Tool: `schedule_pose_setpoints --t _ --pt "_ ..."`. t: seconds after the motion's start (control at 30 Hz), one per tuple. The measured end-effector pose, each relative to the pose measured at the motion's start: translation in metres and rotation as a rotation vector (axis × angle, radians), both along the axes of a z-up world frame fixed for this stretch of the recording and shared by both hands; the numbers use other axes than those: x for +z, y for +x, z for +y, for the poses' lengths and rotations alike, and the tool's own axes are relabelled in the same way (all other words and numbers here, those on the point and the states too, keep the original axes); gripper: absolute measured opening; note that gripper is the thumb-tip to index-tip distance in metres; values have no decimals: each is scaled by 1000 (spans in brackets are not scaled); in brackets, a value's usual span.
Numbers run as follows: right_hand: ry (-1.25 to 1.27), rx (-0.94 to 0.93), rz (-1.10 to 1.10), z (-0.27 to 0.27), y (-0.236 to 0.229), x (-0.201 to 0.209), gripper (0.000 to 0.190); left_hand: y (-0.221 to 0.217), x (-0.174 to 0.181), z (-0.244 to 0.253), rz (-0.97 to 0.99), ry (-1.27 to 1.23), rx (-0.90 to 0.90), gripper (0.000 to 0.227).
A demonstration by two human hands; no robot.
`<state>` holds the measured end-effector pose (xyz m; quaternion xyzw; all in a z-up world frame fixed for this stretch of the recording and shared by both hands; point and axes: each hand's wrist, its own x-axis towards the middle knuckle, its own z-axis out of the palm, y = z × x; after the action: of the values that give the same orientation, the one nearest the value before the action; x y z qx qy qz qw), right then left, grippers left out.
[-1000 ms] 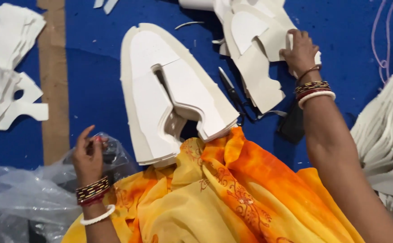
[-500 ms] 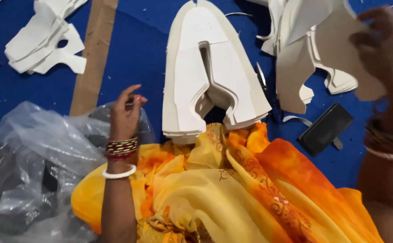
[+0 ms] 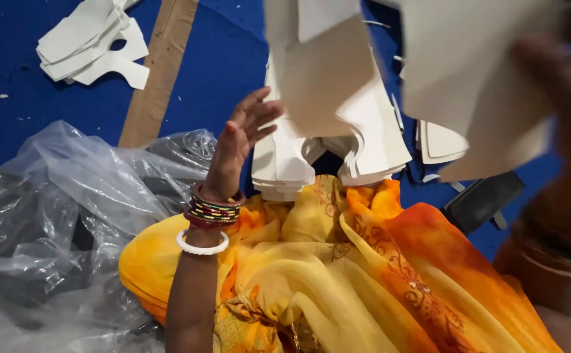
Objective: The person sits on the floor and assembles white shoe parts by hand. They pick up individual pieces, align them with a larger shoe-shaped base, and press them into place. The person handles multiple white components and stacks them on the base repeatedly.
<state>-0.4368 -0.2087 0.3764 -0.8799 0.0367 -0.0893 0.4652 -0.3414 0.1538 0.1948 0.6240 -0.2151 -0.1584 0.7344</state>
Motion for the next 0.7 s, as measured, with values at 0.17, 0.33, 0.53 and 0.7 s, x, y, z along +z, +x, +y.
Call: schedule_pose_setpoints --t 0.17,0.33,0.53,0.7 --pt "202 -187 269 2 63 -152 39 -2 -28 3 144 -58 -117 84" --pt "133 -160 382 33 59 -189 39 -9 -40 -6 226 202 -4 75" --pt "-488 -109 191 57 66 -169 47 -10 -40 -13 -13 451 71 77" --pt "-613 79 -226 97 114 -183 55 -6 -48 -19 -266 462 124 82"
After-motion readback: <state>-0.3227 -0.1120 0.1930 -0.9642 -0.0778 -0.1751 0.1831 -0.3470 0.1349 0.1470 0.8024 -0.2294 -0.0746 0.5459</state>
